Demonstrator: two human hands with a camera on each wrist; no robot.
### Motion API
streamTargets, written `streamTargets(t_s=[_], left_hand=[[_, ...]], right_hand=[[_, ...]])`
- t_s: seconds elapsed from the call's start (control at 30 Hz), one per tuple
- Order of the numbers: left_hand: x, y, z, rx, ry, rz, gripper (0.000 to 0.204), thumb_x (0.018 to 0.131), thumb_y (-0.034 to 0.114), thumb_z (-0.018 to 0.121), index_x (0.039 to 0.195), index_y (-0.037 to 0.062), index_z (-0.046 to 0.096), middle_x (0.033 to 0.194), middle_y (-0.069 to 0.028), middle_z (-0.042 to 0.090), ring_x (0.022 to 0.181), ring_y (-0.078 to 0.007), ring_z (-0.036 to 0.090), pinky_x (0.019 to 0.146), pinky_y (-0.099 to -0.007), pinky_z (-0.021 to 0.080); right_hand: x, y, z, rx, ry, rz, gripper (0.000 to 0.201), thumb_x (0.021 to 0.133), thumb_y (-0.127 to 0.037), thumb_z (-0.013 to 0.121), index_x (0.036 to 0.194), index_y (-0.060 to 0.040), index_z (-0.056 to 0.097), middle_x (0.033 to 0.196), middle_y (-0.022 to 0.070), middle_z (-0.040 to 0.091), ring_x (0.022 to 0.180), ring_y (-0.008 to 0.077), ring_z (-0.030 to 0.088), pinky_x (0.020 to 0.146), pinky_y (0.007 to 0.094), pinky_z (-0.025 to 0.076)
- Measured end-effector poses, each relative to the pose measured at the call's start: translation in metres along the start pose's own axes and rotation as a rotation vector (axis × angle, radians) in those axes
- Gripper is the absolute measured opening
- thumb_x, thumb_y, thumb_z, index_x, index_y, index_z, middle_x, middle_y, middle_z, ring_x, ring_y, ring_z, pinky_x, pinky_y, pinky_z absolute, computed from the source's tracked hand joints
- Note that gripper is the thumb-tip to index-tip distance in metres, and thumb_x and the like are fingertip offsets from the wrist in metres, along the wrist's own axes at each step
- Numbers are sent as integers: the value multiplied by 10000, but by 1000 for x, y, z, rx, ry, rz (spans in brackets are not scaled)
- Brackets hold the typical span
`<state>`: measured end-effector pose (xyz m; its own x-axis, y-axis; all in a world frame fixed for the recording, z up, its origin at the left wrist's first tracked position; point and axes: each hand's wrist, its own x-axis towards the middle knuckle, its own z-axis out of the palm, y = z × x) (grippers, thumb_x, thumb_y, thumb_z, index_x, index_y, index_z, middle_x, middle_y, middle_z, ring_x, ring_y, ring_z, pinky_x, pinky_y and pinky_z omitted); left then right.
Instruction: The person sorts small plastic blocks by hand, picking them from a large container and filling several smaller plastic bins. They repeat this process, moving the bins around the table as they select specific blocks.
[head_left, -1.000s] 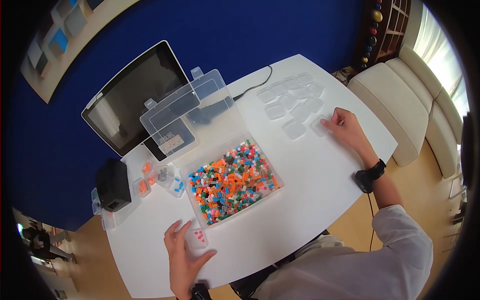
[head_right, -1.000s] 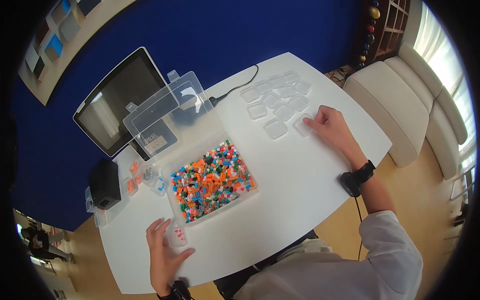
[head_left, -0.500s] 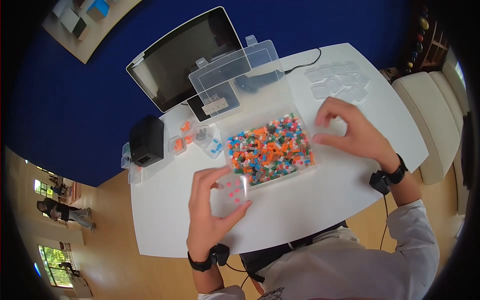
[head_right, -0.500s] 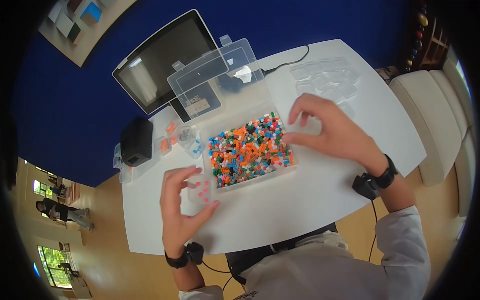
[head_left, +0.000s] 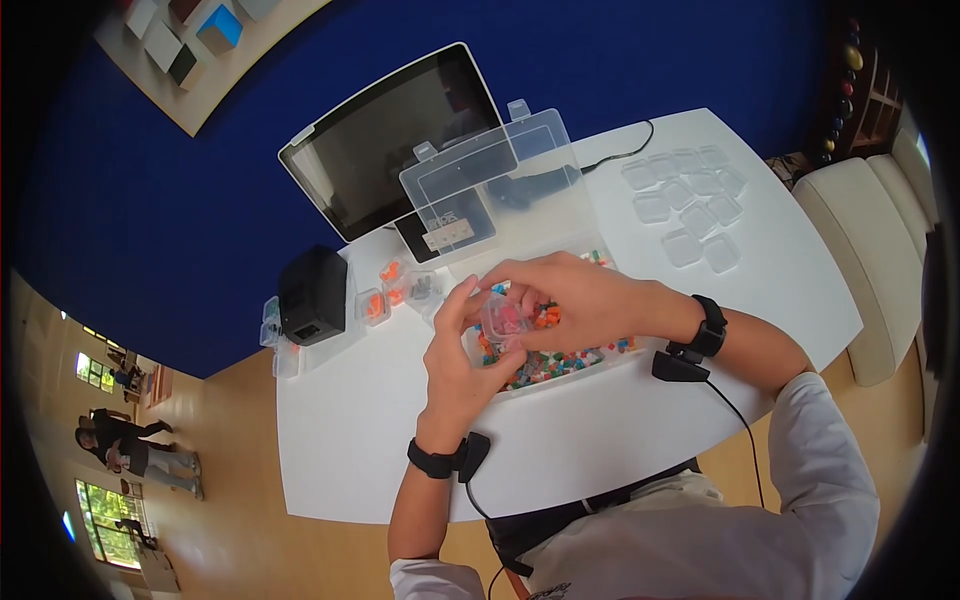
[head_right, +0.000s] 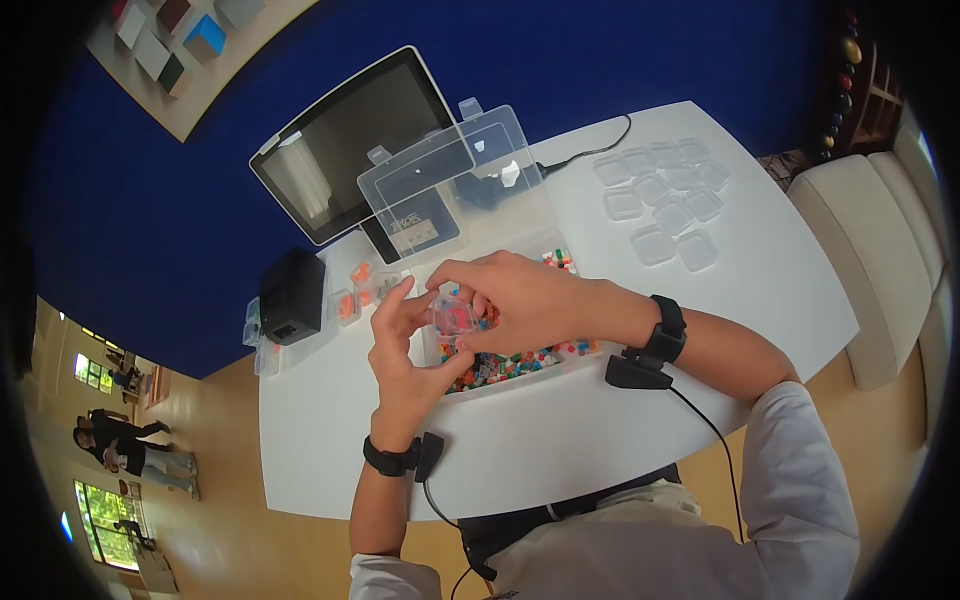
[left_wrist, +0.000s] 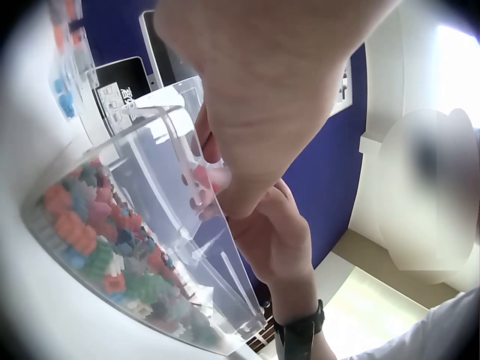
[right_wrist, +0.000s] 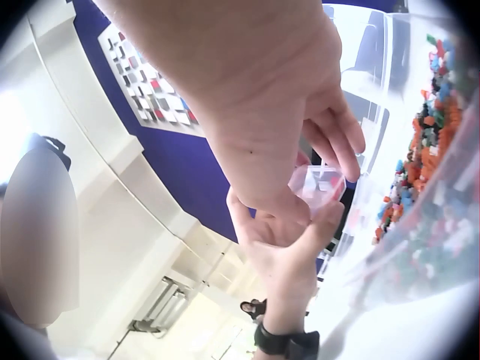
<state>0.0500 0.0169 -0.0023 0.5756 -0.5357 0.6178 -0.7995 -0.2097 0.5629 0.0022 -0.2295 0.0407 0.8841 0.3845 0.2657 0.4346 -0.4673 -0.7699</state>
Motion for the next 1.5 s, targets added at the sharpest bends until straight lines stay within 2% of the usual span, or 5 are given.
streamTargets(t_s=[0.2,0.47,0.7,0.97,1.5], left_hand=[[3,1,-5,-16,-44,-94,938,784,5,988,1619,66,565,1439,-182,762,1248,-272,796,1116,-445,644],[15,-5,-20,409,-61,409,644,848,-201,803,1445,34,751,1416,-165,792,1101,-357,770,941,-423,654],[13,-6,-18,431,-15,437,639,866,-162,838,1465,38,739,1402,-161,799,1072,-332,765,920,-401,639],[-1,8,-1,-27,122,-120,817,784,202,1092,1467,49,671,1106,-77,782,1006,-183,731,891,-339,584],[5,-3,-17,118,95,-147,357,1038,99,847,1362,38,713,986,-54,778,885,-162,707,870,-339,557]], right_hand=[[9,0,-8,85,-59,-52,568,941,-104,868,1470,-64,668,1140,135,790,980,258,776,921,376,644],[8,14,-18,80,-16,-116,388,973,-21,796,1340,-34,670,1136,145,764,956,273,779,844,397,643],[2,-2,-15,-67,4,-121,490,966,-51,855,1406,-54,641,1391,161,679,1178,350,749,988,467,632],[-3,2,20,-281,70,-297,635,946,-126,897,1512,-40,623,1425,156,681,1227,342,709,1066,480,551],[-60,-6,-66,-582,259,-90,397,1112,-214,732,1465,-35,699,1240,175,752,1132,391,703,1014,483,550]])
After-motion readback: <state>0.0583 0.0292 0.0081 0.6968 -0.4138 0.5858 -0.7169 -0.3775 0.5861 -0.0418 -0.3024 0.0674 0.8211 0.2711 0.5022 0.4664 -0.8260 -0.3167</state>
